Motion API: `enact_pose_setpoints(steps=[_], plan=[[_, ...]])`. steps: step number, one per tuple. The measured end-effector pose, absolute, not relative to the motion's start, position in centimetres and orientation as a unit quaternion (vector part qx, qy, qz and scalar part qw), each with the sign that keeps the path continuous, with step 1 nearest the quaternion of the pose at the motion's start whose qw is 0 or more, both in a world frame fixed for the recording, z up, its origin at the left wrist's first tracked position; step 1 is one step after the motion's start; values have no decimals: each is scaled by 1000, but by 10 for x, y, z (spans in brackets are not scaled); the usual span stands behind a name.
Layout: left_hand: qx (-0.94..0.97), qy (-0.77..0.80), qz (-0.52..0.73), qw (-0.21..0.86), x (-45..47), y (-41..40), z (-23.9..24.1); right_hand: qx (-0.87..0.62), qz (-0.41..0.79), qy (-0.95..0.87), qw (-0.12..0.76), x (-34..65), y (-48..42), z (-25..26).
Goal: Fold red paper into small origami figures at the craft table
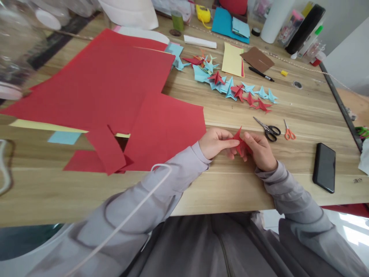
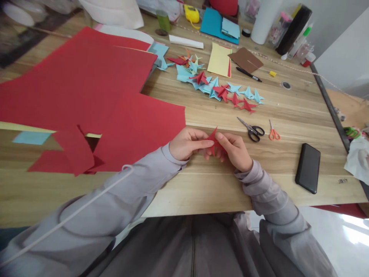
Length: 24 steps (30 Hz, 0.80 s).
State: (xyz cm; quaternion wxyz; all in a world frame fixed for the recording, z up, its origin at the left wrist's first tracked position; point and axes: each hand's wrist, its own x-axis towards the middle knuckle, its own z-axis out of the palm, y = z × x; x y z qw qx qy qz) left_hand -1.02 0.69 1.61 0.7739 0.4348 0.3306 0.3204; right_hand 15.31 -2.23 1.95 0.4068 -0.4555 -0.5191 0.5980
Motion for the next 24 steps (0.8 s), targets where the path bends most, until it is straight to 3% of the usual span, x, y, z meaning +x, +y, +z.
enact_pose_setpoints(steps=[4,11,18,24], plan=[[453,319,290,780,-11,6,16,-470,556,-579,368,154,-25,20],[467,236,308,794,-11,3,16,-438,595,-561,372,157,-26,20],[404,280,350,798,-10,7,13,-468,569,-539,408,156,-24,18],[409,266,325,810,-12,7,15,-466,564,-570,374,155,-26,24]])
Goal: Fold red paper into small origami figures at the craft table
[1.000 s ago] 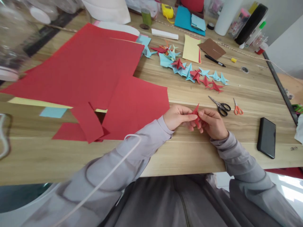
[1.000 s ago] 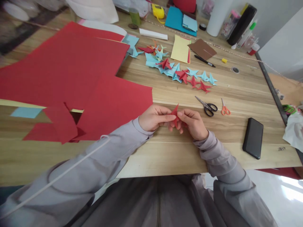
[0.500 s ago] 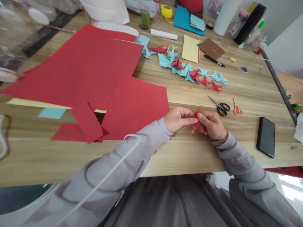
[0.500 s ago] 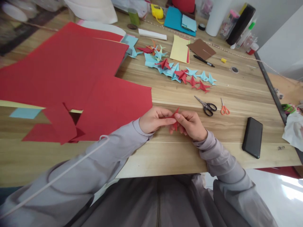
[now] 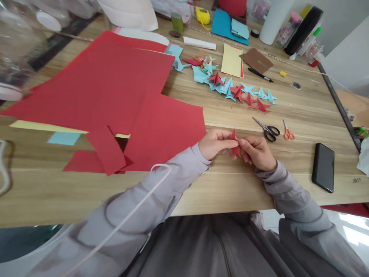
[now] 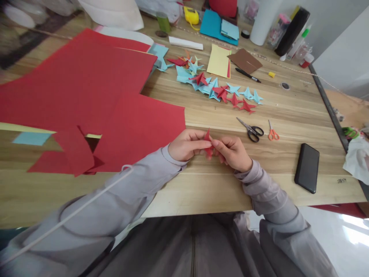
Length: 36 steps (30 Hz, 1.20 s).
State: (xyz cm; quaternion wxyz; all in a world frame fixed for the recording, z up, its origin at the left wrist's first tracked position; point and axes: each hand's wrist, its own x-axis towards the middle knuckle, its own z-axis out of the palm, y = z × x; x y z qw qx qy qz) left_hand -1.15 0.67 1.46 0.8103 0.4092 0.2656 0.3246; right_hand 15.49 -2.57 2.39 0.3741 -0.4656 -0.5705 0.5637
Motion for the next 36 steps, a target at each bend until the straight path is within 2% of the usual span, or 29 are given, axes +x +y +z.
enact_pose_setpoints(steps=[8,16,24,27,33,36], plan=[[408,290,365,785,-10,7,12,-472,603,-476,433,157,-22,14],[458,299,359,757,-11,6,17,-482,541,-573,384,154,-25,24],[491,345,364,713,-10,1,28,-465,540,-596,370,153,-25,19],[475,361,364,715,-9,1,28,-458,532,-607,373,153,-24,18],[406,365,362,756,-8,4,24,-471,544,-536,441,156,-21,16],[412,360,348,761,-8,5,23,-480,550,-528,435,157,-20,16]])
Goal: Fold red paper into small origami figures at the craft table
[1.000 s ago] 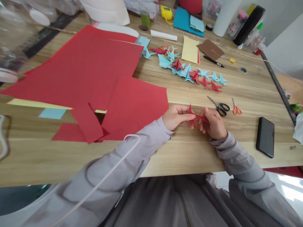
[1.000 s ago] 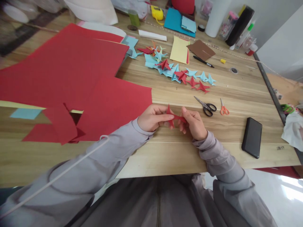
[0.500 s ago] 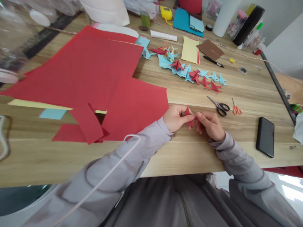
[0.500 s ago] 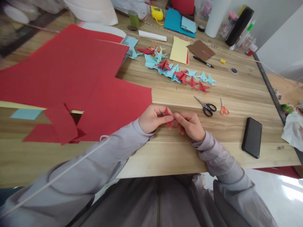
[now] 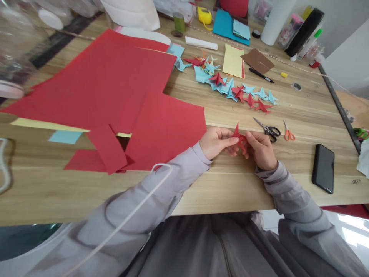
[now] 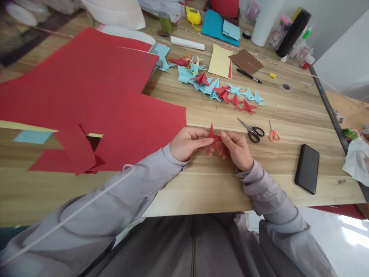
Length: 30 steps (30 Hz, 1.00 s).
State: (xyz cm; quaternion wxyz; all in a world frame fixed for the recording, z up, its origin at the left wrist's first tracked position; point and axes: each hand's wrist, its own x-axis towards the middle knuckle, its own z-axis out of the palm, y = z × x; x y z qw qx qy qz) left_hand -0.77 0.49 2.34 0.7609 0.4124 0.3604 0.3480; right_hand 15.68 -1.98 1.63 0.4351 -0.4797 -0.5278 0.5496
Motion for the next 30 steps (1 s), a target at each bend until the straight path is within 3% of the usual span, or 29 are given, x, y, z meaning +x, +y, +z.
enact_pose_setpoints(steps=[13,25,30], plan=[[490,333,317,741,-7,2,22,-491,517,-604,356,153,-24,23],[399,302,311,808,-7,4,18,-484,572,-522,409,152,-25,18],[424,360,337,759,-7,5,17,-504,538,-523,429,152,-24,19]])
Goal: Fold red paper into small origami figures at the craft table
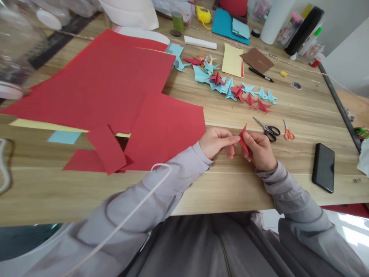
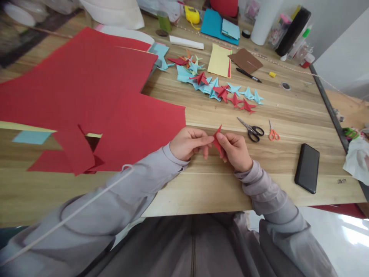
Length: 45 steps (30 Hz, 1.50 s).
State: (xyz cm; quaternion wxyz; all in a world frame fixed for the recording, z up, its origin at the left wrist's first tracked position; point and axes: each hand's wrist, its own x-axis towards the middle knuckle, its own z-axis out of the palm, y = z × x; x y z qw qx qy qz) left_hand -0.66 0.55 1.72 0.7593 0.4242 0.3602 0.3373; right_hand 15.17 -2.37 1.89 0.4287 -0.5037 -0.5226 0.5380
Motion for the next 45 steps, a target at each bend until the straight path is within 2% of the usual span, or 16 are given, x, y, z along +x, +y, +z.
enact_pose_setpoints(steps=[9,14,18,22,28,34,38,42,45], plan=[[490,398,490,602,-11,7,17,-533,465,-504,496,156,-18,19],[568,416,525,478,-9,-2,22,-549,409,-578,444,154,-21,21],[673,380,480,416,-6,-6,20,-549,382,-627,400,154,-23,19],[656,362,460,476,-2,-5,13,-510,425,-639,389,155,-24,17],[510,380,469,612,1,0,9,-481,488,-593,424,152,-28,18],[323,358,497,722,-4,8,15,-531,415,-512,532,156,-20,19],[313,351,504,725,-2,7,13,-504,454,-527,513,155,-16,20],[396,369,500,676,-2,5,11,-468,489,-566,470,152,-18,19],[458,385,481,640,-4,7,12,-477,490,-556,473,153,-19,18]])
